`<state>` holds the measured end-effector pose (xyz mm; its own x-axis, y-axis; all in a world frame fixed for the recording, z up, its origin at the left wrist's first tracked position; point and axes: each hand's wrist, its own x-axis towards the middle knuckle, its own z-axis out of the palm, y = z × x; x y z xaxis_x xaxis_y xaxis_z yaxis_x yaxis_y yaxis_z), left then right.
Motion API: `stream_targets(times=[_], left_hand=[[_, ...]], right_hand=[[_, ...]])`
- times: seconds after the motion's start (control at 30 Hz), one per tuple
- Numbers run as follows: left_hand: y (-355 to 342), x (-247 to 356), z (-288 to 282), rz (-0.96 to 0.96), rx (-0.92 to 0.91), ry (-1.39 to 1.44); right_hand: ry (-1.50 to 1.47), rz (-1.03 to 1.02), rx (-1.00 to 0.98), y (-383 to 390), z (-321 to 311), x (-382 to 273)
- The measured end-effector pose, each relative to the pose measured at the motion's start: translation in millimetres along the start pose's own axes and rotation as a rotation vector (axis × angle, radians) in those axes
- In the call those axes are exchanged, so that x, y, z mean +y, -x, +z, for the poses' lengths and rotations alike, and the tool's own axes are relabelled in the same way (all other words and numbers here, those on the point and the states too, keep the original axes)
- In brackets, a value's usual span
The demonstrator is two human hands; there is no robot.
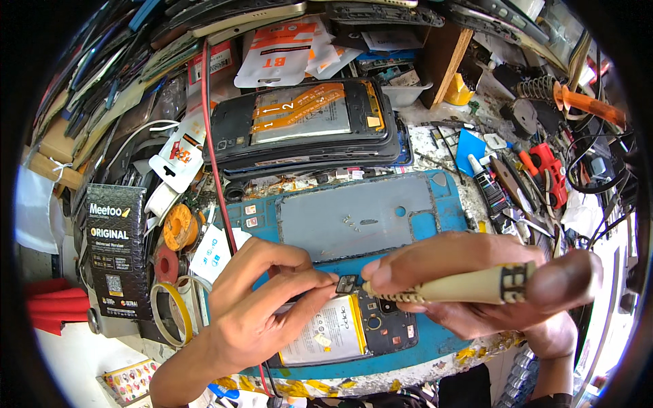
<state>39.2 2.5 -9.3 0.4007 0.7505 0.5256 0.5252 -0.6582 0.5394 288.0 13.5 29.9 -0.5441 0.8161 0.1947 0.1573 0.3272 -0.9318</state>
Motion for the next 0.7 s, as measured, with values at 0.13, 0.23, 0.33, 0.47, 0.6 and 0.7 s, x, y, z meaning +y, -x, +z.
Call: stream_targets(times=[0.13,0.23,0.33,0.47,0.6,0.7], left_hand=[[1,-3,1,0.040,-0.019,-0.032],[3,-2,3,0.058,-0.037,-0.035],[4,0,4,0.062,-0.054,-0.029],[3,-1,2,0.034,-0.056,0.002],[5,2,-3,0.008,-0.112,0.029],[5,5,-6,0.005,-0.175,0.010]], right_hand=[[-0.032,-0.258,-0.011,5,8,13],[0.106,-0.280,-0.054,8,5,12],[0.094,-0.183,-0.050,6,4,2],[0.385,-0.178,-0.231,-8,0,-3],[0.187,-0.621,0.069,-19,1,20],[-0.076,-0.530,0.247,-8,-3,29]])
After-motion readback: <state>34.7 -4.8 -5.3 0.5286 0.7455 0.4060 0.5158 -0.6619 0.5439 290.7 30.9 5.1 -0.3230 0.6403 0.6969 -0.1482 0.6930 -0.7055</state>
